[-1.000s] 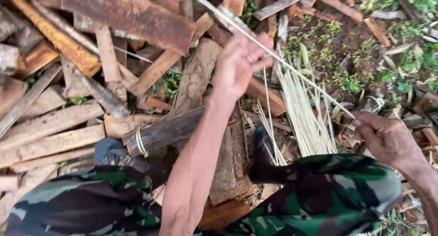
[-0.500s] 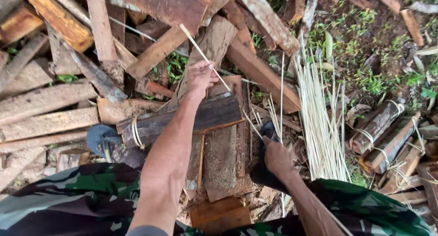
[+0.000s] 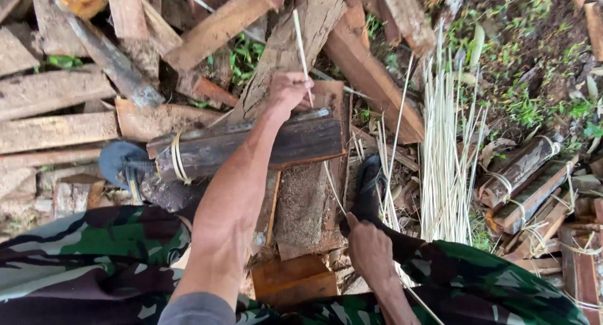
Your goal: Bundling pieces of wood together using thin flexible strips
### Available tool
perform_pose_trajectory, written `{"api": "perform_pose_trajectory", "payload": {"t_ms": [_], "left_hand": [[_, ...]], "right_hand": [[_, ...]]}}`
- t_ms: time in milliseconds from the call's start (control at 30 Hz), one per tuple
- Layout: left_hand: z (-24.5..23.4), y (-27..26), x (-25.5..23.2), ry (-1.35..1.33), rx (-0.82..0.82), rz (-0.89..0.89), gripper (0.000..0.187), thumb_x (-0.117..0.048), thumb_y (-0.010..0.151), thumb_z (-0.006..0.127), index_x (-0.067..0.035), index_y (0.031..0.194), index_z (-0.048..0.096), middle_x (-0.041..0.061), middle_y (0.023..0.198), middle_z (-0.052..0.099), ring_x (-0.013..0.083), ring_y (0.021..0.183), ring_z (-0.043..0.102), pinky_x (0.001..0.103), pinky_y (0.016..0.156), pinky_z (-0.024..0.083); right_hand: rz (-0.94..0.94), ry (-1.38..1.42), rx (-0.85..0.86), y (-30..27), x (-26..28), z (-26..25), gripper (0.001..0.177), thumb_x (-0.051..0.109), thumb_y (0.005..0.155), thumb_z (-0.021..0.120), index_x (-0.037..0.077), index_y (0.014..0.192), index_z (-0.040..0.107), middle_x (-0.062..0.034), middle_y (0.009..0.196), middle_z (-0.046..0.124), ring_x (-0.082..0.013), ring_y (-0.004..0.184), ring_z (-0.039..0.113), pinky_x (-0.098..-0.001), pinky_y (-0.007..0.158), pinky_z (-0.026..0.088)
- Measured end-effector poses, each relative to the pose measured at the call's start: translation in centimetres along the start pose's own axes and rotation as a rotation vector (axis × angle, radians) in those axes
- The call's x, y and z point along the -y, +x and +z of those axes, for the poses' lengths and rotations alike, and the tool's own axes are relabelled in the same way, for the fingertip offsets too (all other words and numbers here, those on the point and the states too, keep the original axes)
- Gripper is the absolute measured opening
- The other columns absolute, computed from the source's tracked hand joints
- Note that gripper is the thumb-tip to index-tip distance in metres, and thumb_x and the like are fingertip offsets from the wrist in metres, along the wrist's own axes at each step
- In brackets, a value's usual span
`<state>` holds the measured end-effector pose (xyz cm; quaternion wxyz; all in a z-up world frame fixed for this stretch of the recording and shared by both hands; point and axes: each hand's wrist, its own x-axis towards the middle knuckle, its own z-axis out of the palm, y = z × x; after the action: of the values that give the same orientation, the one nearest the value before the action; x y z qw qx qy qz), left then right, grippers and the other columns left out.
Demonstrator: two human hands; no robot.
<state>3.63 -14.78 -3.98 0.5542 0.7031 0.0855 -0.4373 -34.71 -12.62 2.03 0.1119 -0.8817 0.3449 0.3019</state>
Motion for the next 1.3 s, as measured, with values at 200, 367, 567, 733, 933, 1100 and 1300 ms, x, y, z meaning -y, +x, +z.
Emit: {"api": "perform_pose_trajectory", "payload": {"t_ms": [200, 367, 567, 733, 933, 1100, 1300], "left_hand": [[-0.5, 3.1, 3.4, 0.464, 0.195, 0.095, 0.009, -0.011, 0.093, 0.076, -0.012, 0.100, 0.082, 0.005, 0.085, 0.078, 0.0084, 0.058, 0.067, 0.014, 0.057, 0.058], [-1.4, 0.0, 2.2, 0.436, 0.259, 0.130, 0.014, -0.008, 0.090, 0.075, -0.020, 0.097, 0.080, -0.003, 0.089, 0.075, 0.0033, 0.054, 0.044, 0.020, 0.050, 0.038], [-1.2, 2.3, 4.2, 0.550, 0.184, 0.308, 0.013, -0.023, 0.092, 0.076, -0.011, 0.095, 0.080, 0.003, 0.075, 0.071, 0.0108, 0.055, 0.056, 0.027, 0.056, 0.049], [0.3, 5.3, 6.8, 0.562, 0.151, 0.503, 0.011, -0.011, 0.088, 0.073, -0.005, 0.096, 0.077, 0.008, 0.084, 0.072, 0.0134, 0.062, 0.059, 0.027, 0.059, 0.052], [0.2, 2.1, 5.2, 0.475, 0.145, 0.450, 0.016, -0.003, 0.089, 0.070, -0.006, 0.103, 0.076, 0.018, 0.132, 0.062, 0.0243, 0.114, 0.063, 0.038, 0.099, 0.055], [-1.0, 1.5, 6.0, 0.622, 0.104, 0.741, 0.014, -0.015, 0.082, 0.064, -0.007, 0.072, 0.071, 0.019, 0.073, 0.068, 0.0402, 0.077, 0.072, 0.048, 0.068, 0.057], [-5.3, -6.4, 0.5, 0.464, 0.438, 0.420, 0.022, -0.016, 0.098, 0.049, -0.014, 0.092, 0.070, 0.017, 0.100, 0.073, 0.0297, 0.094, 0.070, 0.042, 0.088, 0.055]], "right_hand": [[-0.101, -0.137, 0.111, -4.7, 1.9, -3.3, 0.041, 0.007, 0.099, 0.049, 0.007, 0.140, 0.053, -0.0087, 0.075, 0.070, -0.0101, 0.035, 0.047, -0.0253, 0.027, 0.040], [-0.139, -0.324, 0.107, -5.5, -0.2, -0.2, 0.034, 0.020, 0.106, 0.046, 0.015, 0.135, 0.063, -0.0019, 0.067, 0.064, -0.0076, 0.036, 0.030, -0.0245, 0.029, 0.024], [-0.028, -0.355, 0.259, -8.1, 1.5, -6.3, 0.060, 0.026, 0.102, 0.047, 0.024, 0.159, 0.031, -0.0056, 0.085, 0.072, -0.0107, 0.040, 0.051, -0.0250, 0.031, 0.040], [-0.517, -0.682, -0.086, -7.0, 1.3, -14.7, 0.055, 0.003, 0.090, 0.056, 0.006, 0.143, 0.046, -0.0059, 0.081, 0.071, -0.0086, 0.031, 0.049, -0.0239, 0.021, 0.036], [-1.137, -0.748, -0.380, 4.0, 7.3, -25.6, 0.023, 0.000, 0.086, 0.067, 0.010, 0.100, 0.052, -0.0056, 0.080, 0.052, -0.0090, 0.045, 0.051, -0.0215, 0.031, 0.050], [-1.107, -0.722, -0.684, 17.7, 9.2, -25.2, 0.016, 0.004, 0.103, 0.050, 0.009, 0.107, 0.065, 0.0020, 0.081, 0.051, -0.0118, 0.057, 0.050, -0.0266, 0.051, 0.047], [-0.794, 0.233, -0.007, 23.1, 8.2, -22.1, 0.020, 0.006, 0.104, 0.058, 0.012, 0.112, 0.075, -0.0171, 0.108, 0.076, -0.0343, 0.086, 0.074, -0.0414, 0.079, 0.056]]}}
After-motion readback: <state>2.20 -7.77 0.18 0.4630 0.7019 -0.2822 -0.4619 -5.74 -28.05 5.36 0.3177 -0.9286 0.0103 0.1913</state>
